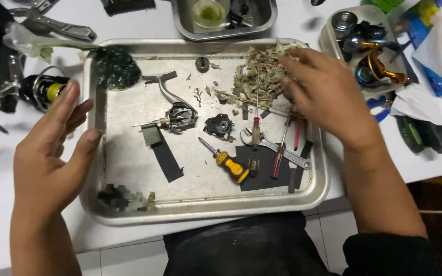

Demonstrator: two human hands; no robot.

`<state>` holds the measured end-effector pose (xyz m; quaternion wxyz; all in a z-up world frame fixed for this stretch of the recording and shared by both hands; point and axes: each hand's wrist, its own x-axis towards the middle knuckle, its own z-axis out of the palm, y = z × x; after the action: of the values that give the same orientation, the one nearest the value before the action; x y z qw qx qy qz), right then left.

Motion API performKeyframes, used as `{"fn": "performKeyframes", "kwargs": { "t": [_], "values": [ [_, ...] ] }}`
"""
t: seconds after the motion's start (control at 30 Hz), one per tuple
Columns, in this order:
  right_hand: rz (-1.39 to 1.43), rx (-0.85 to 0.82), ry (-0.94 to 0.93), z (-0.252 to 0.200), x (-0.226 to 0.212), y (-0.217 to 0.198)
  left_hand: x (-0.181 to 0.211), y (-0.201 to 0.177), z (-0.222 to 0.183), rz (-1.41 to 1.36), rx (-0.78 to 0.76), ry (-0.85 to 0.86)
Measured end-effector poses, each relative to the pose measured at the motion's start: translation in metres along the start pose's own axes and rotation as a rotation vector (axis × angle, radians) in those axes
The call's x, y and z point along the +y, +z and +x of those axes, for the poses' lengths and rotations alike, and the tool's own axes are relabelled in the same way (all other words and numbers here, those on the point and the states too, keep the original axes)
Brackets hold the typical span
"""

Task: Disassembling and cleaning a fishing reel on a metal tray at a workstation.

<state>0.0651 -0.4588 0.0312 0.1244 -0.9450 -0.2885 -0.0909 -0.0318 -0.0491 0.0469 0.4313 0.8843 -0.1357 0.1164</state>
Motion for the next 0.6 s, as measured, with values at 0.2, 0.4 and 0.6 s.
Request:
{"fn": "performKeyframes", "kwargs": {
  "t": [0.2, 0.4, 0.6],
  "values": [
    [-0.094, 0.211, 0.285, -0.105, 0.115, -0.047, -0.013, -0.005, -0.026, 0.102, 0.036, -0.042],
    [-0.156, -0.03, 1.15, -0.193, 0.211, -0.011, -0.023, -0.008, -0.035, -0.023, 0.087, -0.026],
    [-0.039, 0.2, 0.92, -0.259, 0.28, 0.032, -0.029, -0.007, -0.029, -0.059, 0.128, 0.054]
  ]
}}
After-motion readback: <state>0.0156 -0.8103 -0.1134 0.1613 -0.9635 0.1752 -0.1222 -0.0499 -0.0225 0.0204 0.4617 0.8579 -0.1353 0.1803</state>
